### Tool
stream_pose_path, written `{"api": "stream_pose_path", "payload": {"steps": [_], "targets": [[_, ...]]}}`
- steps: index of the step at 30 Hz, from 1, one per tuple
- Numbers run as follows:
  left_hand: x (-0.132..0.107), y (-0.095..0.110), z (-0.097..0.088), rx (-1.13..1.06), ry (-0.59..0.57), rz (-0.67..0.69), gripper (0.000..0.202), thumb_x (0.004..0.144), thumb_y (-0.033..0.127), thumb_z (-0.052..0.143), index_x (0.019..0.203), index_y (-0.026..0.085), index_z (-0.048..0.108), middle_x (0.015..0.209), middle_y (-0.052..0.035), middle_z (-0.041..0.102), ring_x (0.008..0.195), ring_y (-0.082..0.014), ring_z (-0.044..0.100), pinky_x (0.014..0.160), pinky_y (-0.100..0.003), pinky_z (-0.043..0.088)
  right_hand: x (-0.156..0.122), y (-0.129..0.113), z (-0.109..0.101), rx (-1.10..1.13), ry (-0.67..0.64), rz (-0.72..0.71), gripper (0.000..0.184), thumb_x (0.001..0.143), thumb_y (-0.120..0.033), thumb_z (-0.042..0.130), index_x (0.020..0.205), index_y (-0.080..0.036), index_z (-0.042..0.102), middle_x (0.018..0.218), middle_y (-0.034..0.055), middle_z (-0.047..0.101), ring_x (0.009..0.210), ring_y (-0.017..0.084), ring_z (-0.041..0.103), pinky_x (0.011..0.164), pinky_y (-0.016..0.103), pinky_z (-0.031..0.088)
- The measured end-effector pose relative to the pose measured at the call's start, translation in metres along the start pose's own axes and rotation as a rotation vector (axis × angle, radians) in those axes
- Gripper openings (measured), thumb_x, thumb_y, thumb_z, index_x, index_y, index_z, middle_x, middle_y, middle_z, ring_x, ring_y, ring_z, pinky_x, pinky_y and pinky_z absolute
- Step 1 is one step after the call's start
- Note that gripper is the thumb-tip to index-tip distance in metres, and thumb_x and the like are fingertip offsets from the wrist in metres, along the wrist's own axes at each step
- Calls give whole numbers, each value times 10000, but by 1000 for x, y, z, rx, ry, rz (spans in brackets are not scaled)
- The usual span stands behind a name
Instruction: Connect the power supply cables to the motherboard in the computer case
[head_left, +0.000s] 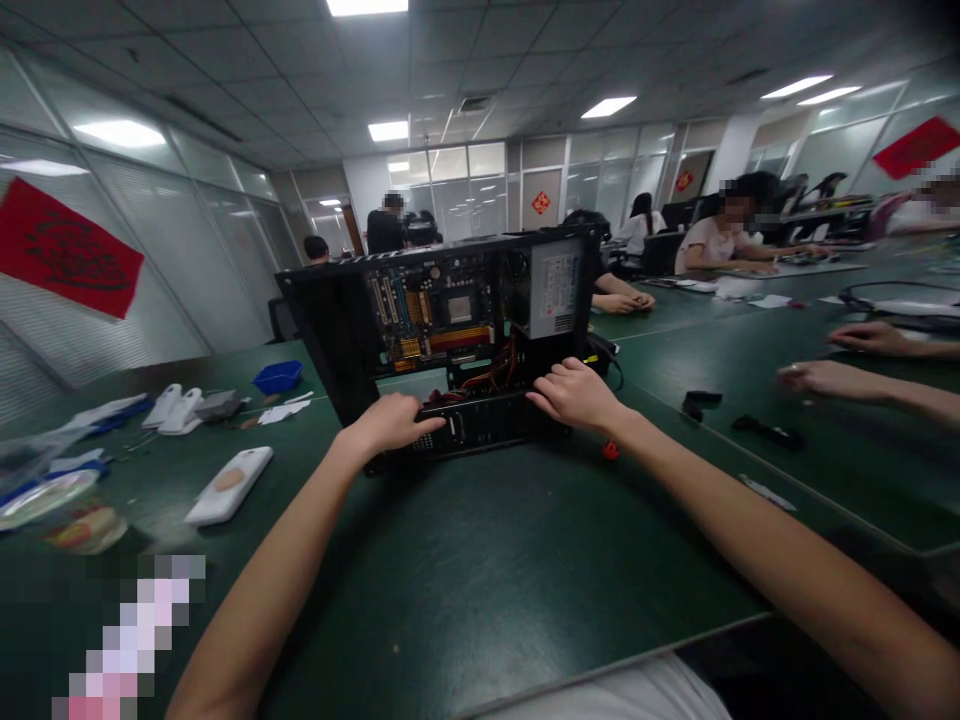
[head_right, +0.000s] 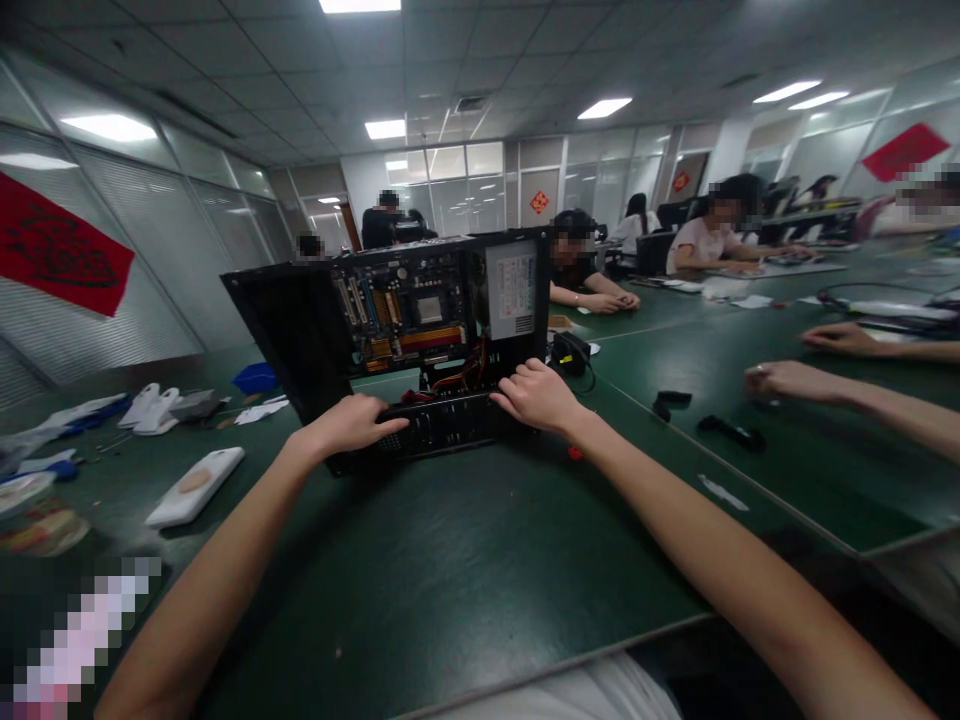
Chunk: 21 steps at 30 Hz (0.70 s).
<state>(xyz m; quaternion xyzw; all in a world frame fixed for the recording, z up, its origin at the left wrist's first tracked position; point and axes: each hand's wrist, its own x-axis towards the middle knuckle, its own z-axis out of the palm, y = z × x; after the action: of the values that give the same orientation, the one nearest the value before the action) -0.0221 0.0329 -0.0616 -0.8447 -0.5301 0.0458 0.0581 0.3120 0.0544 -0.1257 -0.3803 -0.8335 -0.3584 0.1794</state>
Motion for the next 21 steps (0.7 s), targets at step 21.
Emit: {"api": "stream_pose_path", "payload": {"steps": [21], "targets": [[66, -10, 9, -383, -179, 110, 397, 833, 470, 604, 1019, 164, 775, 937, -75, 764, 873, -224, 680, 677, -248, 447, 0, -12, -21, 41, -89, 60, 442, 1040, -399, 390, 829, -128, 668, 790, 126, 703, 789, 241, 594, 815, 388, 320]]}}
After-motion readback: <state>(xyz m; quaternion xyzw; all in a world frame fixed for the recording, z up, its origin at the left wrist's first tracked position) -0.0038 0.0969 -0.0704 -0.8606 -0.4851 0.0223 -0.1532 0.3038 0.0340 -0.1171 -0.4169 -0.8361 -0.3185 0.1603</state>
